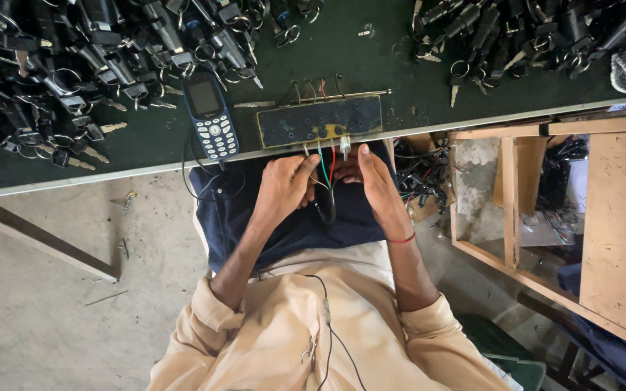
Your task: The person sits at a workbench and joins colored wires to a connector, twisting the wire ends together by hand. They then take a black cable, attach it to the connector housing, and work the assembled plug apart and back together before reaching for more wires on the bench.
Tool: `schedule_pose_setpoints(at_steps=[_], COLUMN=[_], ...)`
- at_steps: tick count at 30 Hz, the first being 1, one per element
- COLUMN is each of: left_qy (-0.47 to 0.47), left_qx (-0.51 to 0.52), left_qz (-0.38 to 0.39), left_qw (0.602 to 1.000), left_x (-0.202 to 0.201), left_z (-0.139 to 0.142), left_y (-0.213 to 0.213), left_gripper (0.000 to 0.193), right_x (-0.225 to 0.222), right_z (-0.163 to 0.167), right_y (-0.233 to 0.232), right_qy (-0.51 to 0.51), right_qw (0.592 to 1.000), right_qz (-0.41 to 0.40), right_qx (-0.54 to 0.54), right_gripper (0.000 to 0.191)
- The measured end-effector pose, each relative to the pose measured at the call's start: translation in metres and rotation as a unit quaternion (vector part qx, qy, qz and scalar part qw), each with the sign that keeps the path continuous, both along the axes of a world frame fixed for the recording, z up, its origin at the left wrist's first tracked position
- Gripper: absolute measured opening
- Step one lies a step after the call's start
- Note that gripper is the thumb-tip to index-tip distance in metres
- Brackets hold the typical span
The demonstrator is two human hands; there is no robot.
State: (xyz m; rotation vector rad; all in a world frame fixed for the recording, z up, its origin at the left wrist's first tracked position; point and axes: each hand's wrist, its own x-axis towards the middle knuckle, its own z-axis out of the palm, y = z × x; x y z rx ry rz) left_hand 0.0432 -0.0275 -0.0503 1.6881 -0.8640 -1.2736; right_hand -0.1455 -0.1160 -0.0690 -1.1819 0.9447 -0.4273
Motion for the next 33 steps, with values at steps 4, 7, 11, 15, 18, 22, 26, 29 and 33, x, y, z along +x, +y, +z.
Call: schedule_pose_setpoints(at_steps=[4, 7, 11, 15, 18, 22, 26, 29, 33], left_qy=[0.027, 0.031, 0.083, 0.128, 0.052, 0.162, 0.293, 0.328, 0.245], left_qx=[0.021, 0.004, -0.007, -0.053, -0.116, -0.100, -0.119, -0.111, -0.068], left_qz=[0.003, 0.010, 0.073, 0.143, 0.163, 0.164, 0.152, 0.157, 0.177], left_qw=[0.999, 0.999, 0.994, 0.980, 0.978, 0.968, 0.936, 0.925, 0.951], left_x=[0.002, 0.003, -0.002, -0.012, -0.018, -0.019, -0.018, -0.016, -0.010], left_z=[-0.003, -0.006, -0.013, -0.024, -0.034, -0.047, -0.052, -0.047, -0.024], left_y=[-0.001, -0.001, -0.001, 0.002, 0.004, 0.004, 0.004, -0.001, 0.004], left_gripper=[0.048, 0.047, 0.040, 0.034, 0.029, 0.031, 0.039, 0.047, 0.055], right_x=[-0.003, -0.007, -0.013, 0.005, 0.033, 0.043, -0.005, -0.050, -0.088], right_z=[-0.008, -0.018, -0.039, -0.076, -0.103, -0.091, -0.021, 0.028, 0.051], right_y=[-0.002, -0.007, 0.002, 0.020, 0.016, -0.004, -0.017, -0.018, -0.005], right_qy=[0.013, 0.030, 0.197, 0.158, 0.127, 0.127, 0.133, 0.162, 0.265], right_qw=[1.000, 0.998, 0.891, 0.764, 0.746, 0.768, 0.720, 0.745, 0.827], right_qz=[-0.007, 0.035, 0.242, 0.237, 0.334, 0.334, 0.305, 0.341, 0.370], right_qx=[-0.014, -0.035, -0.330, -0.579, -0.563, -0.531, -0.609, -0.550, -0.329], right_gripper=[0.069, 0.052, 0.039, 0.054, 0.041, 0.028, 0.049, 0.041, 0.031])
